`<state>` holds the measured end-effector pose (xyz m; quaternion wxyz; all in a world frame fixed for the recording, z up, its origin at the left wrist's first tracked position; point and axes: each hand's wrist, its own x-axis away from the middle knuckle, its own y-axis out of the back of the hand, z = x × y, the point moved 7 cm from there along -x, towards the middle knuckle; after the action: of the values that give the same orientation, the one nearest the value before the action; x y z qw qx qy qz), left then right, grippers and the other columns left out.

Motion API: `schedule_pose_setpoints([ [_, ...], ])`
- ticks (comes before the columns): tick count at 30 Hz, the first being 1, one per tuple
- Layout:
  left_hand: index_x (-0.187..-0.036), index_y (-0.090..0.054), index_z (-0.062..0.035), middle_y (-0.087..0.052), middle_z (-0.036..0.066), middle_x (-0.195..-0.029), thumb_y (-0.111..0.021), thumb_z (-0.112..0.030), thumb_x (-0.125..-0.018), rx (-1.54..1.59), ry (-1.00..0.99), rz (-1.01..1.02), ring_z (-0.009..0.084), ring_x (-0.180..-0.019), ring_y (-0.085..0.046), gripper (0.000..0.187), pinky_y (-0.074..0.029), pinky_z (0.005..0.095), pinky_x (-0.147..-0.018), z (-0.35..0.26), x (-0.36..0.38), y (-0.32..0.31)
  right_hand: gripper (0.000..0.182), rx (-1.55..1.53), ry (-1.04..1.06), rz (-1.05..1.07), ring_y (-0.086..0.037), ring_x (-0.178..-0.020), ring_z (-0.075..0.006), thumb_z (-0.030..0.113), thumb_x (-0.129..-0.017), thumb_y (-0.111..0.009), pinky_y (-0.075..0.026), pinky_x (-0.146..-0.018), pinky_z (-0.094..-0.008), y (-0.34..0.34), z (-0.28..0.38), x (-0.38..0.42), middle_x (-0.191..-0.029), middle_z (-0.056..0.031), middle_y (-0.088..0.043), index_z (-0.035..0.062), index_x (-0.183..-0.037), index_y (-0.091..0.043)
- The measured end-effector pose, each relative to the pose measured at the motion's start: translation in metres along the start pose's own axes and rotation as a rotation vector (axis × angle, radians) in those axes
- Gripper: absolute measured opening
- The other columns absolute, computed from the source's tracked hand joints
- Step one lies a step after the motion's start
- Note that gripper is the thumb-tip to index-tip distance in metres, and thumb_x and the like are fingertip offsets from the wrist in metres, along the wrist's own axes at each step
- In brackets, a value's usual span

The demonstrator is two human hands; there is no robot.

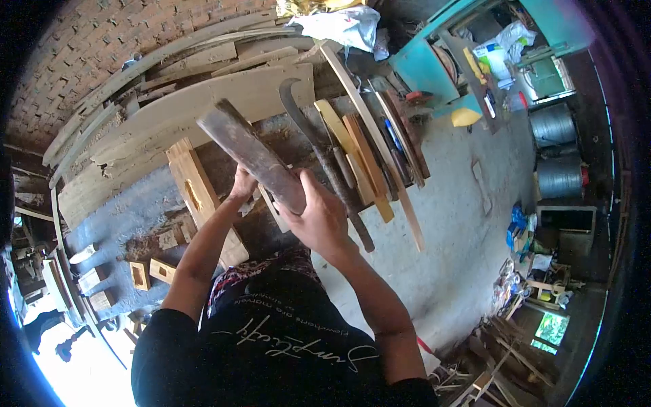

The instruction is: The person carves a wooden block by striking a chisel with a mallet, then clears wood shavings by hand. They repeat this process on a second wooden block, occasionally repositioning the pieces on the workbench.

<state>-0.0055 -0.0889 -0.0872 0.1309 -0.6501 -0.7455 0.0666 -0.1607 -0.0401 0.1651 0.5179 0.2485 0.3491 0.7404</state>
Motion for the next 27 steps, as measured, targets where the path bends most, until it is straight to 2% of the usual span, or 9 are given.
schedule_pose_setpoints([
  [1,-0.110,-0.059,-0.0050,-0.067,0.002,-0.105,-0.070,0.007,-0.077,0.049,-0.013,-0.043,0.0107,-0.097,-0.061,0.037,-0.052,0.0283,-0.085,-0.018,0.005,-0.006,0.055,-0.061,0.111,-0.081,-0.065,-0.089,-0.0400,0.026,-0.076,-0.076,-0.051,-0.076,-0.0464,0.004,0.010,0.000,-0.099,-0.0218,-0.065,0.0021,-0.120,-0.051],
  [4,-0.101,-0.058,-0.0069,-0.065,-0.001,-0.095,-0.071,0.006,-0.078,0.019,-0.069,0.046,0.0088,-0.089,-0.061,0.029,-0.052,0.0278,-0.081,-0.028,0.000,-0.015,0.052,-0.090,0.070,-0.205,-0.066,-0.087,-0.0391,0.024,-0.077,-0.075,-0.051,-0.074,-0.0451,0.005,-0.006,0.015,-0.097,-0.0220,-0.065,0.0017,-0.118,-0.052],
  [5,-0.093,-0.055,-0.0089,-0.060,-0.003,-0.085,-0.072,0.003,-0.080,-0.033,-0.009,0.047,0.0068,-0.082,-0.057,0.024,-0.051,0.0264,-0.076,-0.044,0.002,-0.017,0.050,-0.139,0.081,-0.246,-0.066,-0.086,-0.0391,0.024,-0.077,-0.076,-0.051,-0.073,-0.0435,0.004,-0.016,0.019,-0.094,-0.0223,-0.065,0.0007,-0.115,-0.054],
  [6,-0.091,-0.054,-0.0098,-0.056,-0.004,-0.081,-0.072,-0.001,-0.082,0.072,0.023,-0.017,0.0061,-0.078,-0.055,0.022,-0.050,0.0247,-0.073,-0.061,0.006,-0.020,0.051,-0.141,0.042,-0.253,-0.066,-0.085,-0.0402,0.025,-0.078,-0.076,-0.051,-0.073,-0.0434,0.002,-0.028,0.022,-0.093,-0.0227,-0.065,-0.0008,-0.116,-0.054],
  [9,-0.087,-0.053,-0.0099,-0.054,-0.005,-0.079,-0.073,-0.006,-0.083,-0.072,-0.044,-0.026,0.0057,-0.075,-0.051,0.021,-0.045,0.0236,-0.071,-0.091,-0.005,-0.009,0.052,-0.195,-0.035,-0.233,-0.065,-0.086,-0.0413,0.026,-0.078,-0.076,-0.051,-0.072,-0.0440,-0.009,-0.066,0.035,-0.092,-0.0241,-0.065,-0.0020,-0.115,-0.053],
  [10,-0.085,-0.053,-0.0097,-0.052,-0.005,-0.079,-0.075,-0.009,-0.083,-0.088,0.008,-0.031,0.0063,-0.074,-0.048,0.022,-0.043,0.0239,-0.071,-0.094,-0.008,-0.006,0.053,-0.157,-0.105,-0.224,-0.065,-0.086,-0.0415,0.026,-0.077,-0.077,-0.051,-0.073,-0.0443,-0.014,-0.081,0.040,-0.092,-0.0247,-0.065,-0.0025,-0.115,-0.053],
  [12,-0.079,-0.052,-0.0110,-0.050,-0.006,-0.074,-0.076,-0.010,-0.081,-0.052,-0.119,-0.051,0.0061,-0.069,-0.046,0.023,-0.040,0.0245,-0.063,-0.117,-0.013,-0.008,0.055,-0.122,-0.172,-0.211,-0.065,-0.086,-0.0417,0.027,-0.077,-0.077,-0.051,-0.073,-0.0445,-0.019,-0.096,0.047,-0.091,-0.0253,-0.065,-0.0029,-0.116,-0.053],
  [22,-0.079,-0.053,-0.0088,-0.053,-0.004,-0.076,-0.076,-0.009,-0.082,-0.195,-0.063,0.077,0.0070,-0.073,-0.049,0.023,-0.044,0.0246,-0.070,-0.094,-0.014,-0.017,0.058,-0.088,-0.229,-0.157,-0.065,-0.088,-0.0431,0.032,-0.076,-0.077,-0.052,-0.074,-0.0462,-0.028,-0.107,0.061,-0.093,-0.0261,-0.065,-0.0026,-0.114,-0.052],
  [27,-0.079,-0.053,-0.0075,-0.054,-0.003,-0.077,-0.075,-0.004,-0.081,-0.267,-0.221,0.095,0.0074,-0.074,-0.051,0.022,-0.045,0.0254,-0.069,-0.090,-0.010,-0.021,0.056,-0.078,-0.246,-0.128,-0.066,-0.086,-0.0422,0.031,-0.076,-0.077,-0.052,-0.073,-0.0455,-0.029,-0.110,0.065,-0.094,-0.0253,-0.066,-0.0008,-0.115,-0.053],
])
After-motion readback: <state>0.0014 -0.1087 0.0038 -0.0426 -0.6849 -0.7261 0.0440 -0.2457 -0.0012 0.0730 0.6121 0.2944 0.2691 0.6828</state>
